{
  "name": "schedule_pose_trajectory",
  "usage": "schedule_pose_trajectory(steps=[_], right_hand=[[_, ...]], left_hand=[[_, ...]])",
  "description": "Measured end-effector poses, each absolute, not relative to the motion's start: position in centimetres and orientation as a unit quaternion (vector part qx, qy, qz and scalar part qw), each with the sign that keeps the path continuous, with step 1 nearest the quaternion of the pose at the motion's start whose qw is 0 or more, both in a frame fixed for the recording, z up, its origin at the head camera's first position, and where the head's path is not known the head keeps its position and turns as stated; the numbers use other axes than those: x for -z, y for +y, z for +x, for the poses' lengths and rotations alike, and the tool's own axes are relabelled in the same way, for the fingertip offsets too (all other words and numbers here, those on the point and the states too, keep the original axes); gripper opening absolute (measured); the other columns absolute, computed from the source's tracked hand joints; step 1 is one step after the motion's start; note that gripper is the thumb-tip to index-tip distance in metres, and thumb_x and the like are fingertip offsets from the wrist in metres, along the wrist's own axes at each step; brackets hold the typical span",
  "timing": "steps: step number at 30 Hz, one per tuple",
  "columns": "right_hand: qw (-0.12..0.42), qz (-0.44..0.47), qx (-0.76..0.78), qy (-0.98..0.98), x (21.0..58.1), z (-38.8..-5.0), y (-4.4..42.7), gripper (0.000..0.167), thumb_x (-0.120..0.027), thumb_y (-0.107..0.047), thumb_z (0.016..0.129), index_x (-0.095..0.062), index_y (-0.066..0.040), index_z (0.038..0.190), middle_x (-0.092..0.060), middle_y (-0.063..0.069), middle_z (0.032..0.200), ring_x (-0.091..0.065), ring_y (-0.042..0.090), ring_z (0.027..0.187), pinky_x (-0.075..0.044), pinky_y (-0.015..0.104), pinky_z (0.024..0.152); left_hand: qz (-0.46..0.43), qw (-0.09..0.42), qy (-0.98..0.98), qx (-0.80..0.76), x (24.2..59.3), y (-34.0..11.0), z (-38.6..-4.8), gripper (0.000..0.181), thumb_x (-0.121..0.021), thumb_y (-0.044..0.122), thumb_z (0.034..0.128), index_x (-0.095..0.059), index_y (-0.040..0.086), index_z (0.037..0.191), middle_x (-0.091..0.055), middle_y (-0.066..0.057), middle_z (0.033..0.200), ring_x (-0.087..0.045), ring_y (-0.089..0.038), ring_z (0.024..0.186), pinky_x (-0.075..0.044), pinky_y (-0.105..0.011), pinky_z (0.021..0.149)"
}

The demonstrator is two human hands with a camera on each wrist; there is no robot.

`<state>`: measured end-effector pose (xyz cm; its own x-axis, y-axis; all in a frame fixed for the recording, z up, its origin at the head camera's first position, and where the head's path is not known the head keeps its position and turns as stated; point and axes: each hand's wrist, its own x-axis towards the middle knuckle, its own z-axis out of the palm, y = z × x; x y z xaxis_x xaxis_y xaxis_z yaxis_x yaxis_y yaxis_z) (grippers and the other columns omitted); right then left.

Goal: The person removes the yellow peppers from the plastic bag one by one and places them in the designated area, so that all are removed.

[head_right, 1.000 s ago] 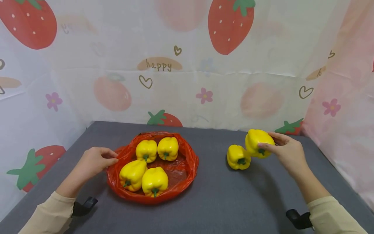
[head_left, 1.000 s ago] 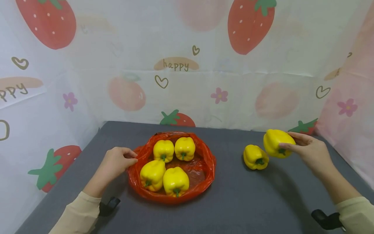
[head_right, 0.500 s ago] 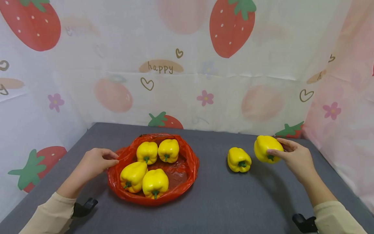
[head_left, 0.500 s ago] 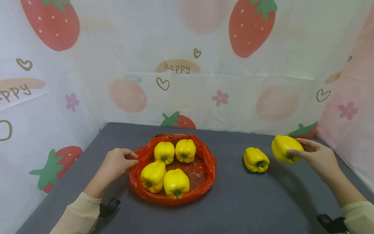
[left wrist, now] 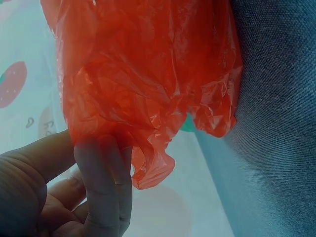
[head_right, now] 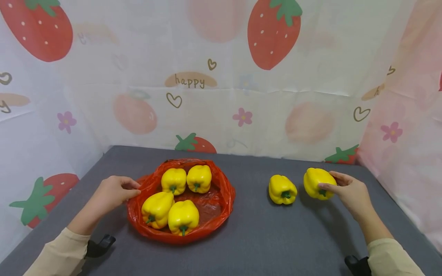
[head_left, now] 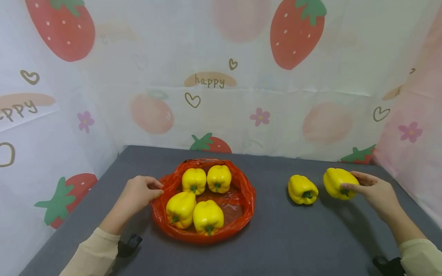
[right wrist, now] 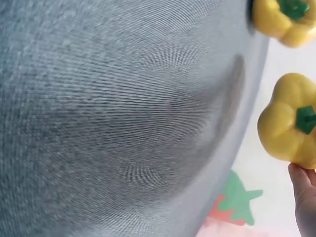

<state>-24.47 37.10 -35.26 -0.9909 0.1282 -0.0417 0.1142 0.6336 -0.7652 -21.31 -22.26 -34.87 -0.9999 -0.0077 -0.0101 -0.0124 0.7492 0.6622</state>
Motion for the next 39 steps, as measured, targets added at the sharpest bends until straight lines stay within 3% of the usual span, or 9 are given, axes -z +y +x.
schedule_pose_trajectory(steps=[2,4,6,9,11,13,14,39], right_hand=[[0.004,-0.067,-0.428,-0.901,35.6,-24.6,37.2,0.089,-0.062,-0.054,0.092,-0.027,-0.001,0.155,-0.028,0.026,0.159,-0.041,0.037,0.129,-0.031,0.066,0.109],[0.002,-0.071,-0.434,-0.898,35.9,-24.7,37.3,0.09,-0.063,-0.054,0.092,-0.027,-0.001,0.155,-0.029,0.022,0.16,-0.032,0.045,0.135,-0.03,0.067,0.11],[-0.003,-0.071,-0.434,-0.898,36.1,-24.8,37.4,0.09,-0.063,-0.053,0.092,-0.028,-0.001,0.155,-0.031,0.02,0.159,-0.046,0.029,0.127,-0.029,0.066,0.11],[-0.008,-0.072,-0.427,-0.901,36.4,-24.9,37.4,0.09,-0.064,-0.053,0.091,-0.028,0.0,0.154,-0.034,0.021,0.156,-0.047,0.027,0.124,-0.03,0.066,0.11],[-0.017,-0.068,-0.421,-0.905,36.5,-25.0,37.3,0.09,-0.064,-0.053,0.091,-0.027,0.001,0.154,-0.03,0.028,0.155,-0.047,0.03,0.127,-0.029,0.068,0.11],[-0.024,-0.07,-0.417,-0.906,36.6,-25.1,37.3,0.092,-0.064,-0.054,0.091,-0.026,0.001,0.154,-0.026,0.03,0.155,-0.029,0.049,0.139,-0.028,0.069,0.109],[-0.028,-0.068,-0.416,-0.906,36.7,-25.1,37.3,0.092,-0.064,-0.054,0.091,-0.025,0.001,0.155,-0.026,0.031,0.155,-0.026,0.051,0.141,-0.027,0.069,0.109],[-0.063,-0.048,-0.374,-0.924,36.1,-25.5,37.1,0.093,-0.059,-0.054,0.094,-0.021,0.004,0.155,-0.02,0.035,0.157,-0.022,0.058,0.14,-0.028,0.07,0.107]], left_hand=[[-0.004,0.004,0.935,-0.355,34.9,-22.3,-21.3,0.021,-0.069,0.012,0.0891,-0.073,-0.002,0.104,-0.072,-0.013,0.091,-0.056,-0.017,0.065,-0.052,-0.028,0.059],[-0.003,0.004,0.935,-0.356,35.0,-22.3,-21.4,0.021,-0.069,0.012,0.0891,-0.073,-0.002,0.103,-0.072,-0.013,0.091,-0.056,-0.017,0.065,-0.051,-0.028,0.059],[-0.004,0.003,0.935,-0.355,35.0,-22.3,-21.3,0.021,-0.069,0.012,0.089,-0.073,-0.002,0.103,-0.072,-0.013,0.091,-0.056,-0.017,0.065,-0.051,-0.028,0.059],[-0.005,0.002,0.936,-0.353,35.0,-22.3,-21.3,0.021,-0.07,0.013,0.0889,-0.073,-0.002,0.103,-0.072,-0.013,0.09,-0.056,-0.016,0.065,-0.051,-0.028,0.059],[-0.005,0.002,0.936,-0.352,35.0,-22.3,-21.3,0.021,-0.07,0.013,0.0888,-0.073,-0.002,0.103,-0.072,-0.013,0.09,-0.056,-0.016,0.065,-0.051,-0.028,0.059],[-0.005,0.002,0.936,-0.352,35.0,-22.3,-21.3,0.021,-0.07,0.012,0.0888,-0.073,-0.002,0.103,-0.072,-0.013,0.09,-0.056,-0.016,0.065,-0.051,-0.028,0.059],[-0.005,0.002,0.936,-0.352,35.0,-22.3,-21.3,0.021,-0.07,0.012,0.0888,-0.073,-0.002,0.103,-0.072,-0.013,0.09,-0.056,-0.016,0.066,-0.052,-0.028,0.059],[-0.005,0.006,0.937,-0.35,34.9,-22.2,-21.2,0.02,-0.07,0.012,0.089,-0.073,-0.002,0.104,-0.071,-0.013,0.091,-0.055,-0.017,0.066,-0.051,-0.028,0.059]])
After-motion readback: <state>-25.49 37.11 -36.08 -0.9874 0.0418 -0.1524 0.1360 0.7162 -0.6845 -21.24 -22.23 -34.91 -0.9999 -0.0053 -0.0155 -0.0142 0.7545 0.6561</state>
